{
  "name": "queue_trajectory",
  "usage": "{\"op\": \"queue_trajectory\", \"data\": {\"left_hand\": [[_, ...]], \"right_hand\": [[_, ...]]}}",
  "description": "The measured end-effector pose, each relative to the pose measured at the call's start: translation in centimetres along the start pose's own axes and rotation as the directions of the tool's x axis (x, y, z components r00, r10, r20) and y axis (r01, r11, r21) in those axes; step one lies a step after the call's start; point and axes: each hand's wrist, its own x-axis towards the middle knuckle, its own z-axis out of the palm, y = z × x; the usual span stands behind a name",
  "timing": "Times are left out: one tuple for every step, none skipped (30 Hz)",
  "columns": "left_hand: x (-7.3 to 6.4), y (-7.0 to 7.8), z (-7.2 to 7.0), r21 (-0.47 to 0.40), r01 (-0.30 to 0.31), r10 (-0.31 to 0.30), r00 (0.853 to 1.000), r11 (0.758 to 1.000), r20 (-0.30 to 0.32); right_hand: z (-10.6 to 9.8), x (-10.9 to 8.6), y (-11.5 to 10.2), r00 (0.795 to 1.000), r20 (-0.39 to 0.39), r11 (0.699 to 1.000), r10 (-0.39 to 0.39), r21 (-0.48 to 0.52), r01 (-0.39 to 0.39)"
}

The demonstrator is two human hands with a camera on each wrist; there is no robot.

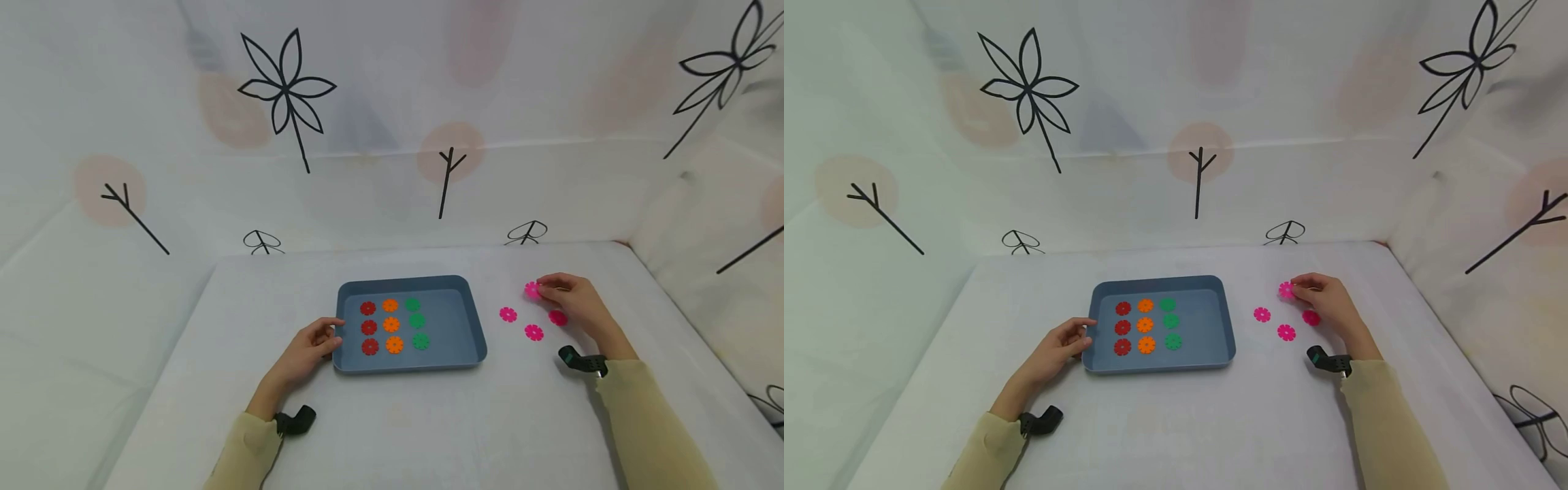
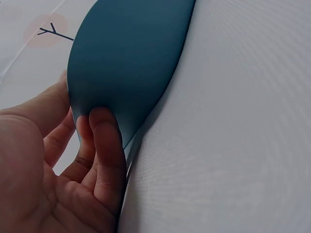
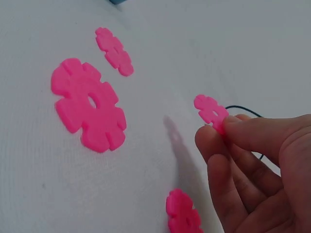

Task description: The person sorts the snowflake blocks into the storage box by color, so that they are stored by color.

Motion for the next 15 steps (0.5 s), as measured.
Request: {"op": "queue_trajectory", "data": {"left_hand": [[0.0, 0.0, 0.0, 0.0, 0.001, -0.001, 1.0, 1.0, 0.0], [0.0, -0.1, 0.0, -0.002, 0.002, -0.002, 1.0, 1.0, 0.001], [0.0, 0.0, 0.1, -0.007, 0.004, -0.004, 1.0, 1.0, 0.001], [0.0, -0.1, 0.1, -0.009, 0.003, -0.003, 1.0, 1.0, 0.001], [0.0, -0.1, 0.1, -0.012, 0.003, -0.003, 1.0, 1.0, 0.001], [0.0, -0.1, 0.1, -0.015, 0.003, -0.003, 1.0, 1.0, 0.0], [0.1, -0.1, 0.1, -0.017, 0.002, -0.002, 1.0, 1.0, 0.0], [0.1, 0.0, 0.2, -0.02, 0.003, -0.003, 1.0, 1.0, -0.001], [0.1, 0.0, 0.2, -0.02, 0.004, -0.004, 1.0, 1.0, -0.002], [0.1, 0.0, 0.2, -0.019, 0.006, -0.006, 1.0, 1.0, -0.002], [0.1, 0.0, 0.2, -0.018, 0.011, -0.011, 1.0, 1.0, -0.003], [0.1, 0.0, 0.2, -0.015, 0.017, -0.017, 1.0, 1.0, -0.005], [0.1, 0.0, 0.1, -0.012, 0.022, -0.022, 1.0, 1.0, -0.007], [0.1, 0.0, 0.1, -0.01, 0.028, -0.028, 1.0, 1.0, -0.012], [0.0, -0.1, 0.1, -0.007, 0.032, -0.033, 0.999, 0.999, -0.015]], "right_hand": [[0.0, 0.0, -0.2, 1.0, 0.001, 1.0, -0.005, 0.002, 0.005], [0.0, 0.1, -0.4, 1.0, 0.001, 1.0, -0.01, 0.002, 0.01], [0.0, 0.1, -0.7, 1.0, 0.002, 1.0, -0.015, 0.003, 0.015], [0.0, 0.1, -1.0, 1.0, 0.006, 1.0, -0.02, 0.005, 0.02], [0.1, 0.1, -1.3, 1.0, 0.01, 1.0, -0.026, 0.007, 0.026], [0.1, 0.2, -1.6, 0.999, 0.016, 0.999, -0.034, 0.01, 0.034], [0.2, 0.2, -2.0, 0.999, 0.02, 0.999, -0.044, 0.012, 0.044], [0.3, 0.2, -2.3, 0.998, 0.025, 0.998, -0.055, 0.013, 0.054], [0.4, 0.3, -2.7, 0.997, 0.029, 0.998, -0.067, 0.018, 0.066], [0.5, 0.3, -3.0, 0.996, 0.033, 0.997, -0.079, 0.021, 0.078], [0.7, 0.4, -3.4, 0.995, 0.035, 0.996, -0.089, 0.023, 0.088], [0.9, 0.4, -3.7, 0.994, 0.038, 0.995, -0.098, 0.025, 0.097], [1.1, 0.5, -4.1, 0.993, 0.039, 0.994, -0.108, 0.028, 0.107], [1.3, 0.5, -4.5, 0.992, 0.042, 0.992, -0.12, 0.031, 0.118], [1.5, 0.6, -4.8, 0.991, 0.044, 0.991, -0.13, 0.036, 0.128]]}}
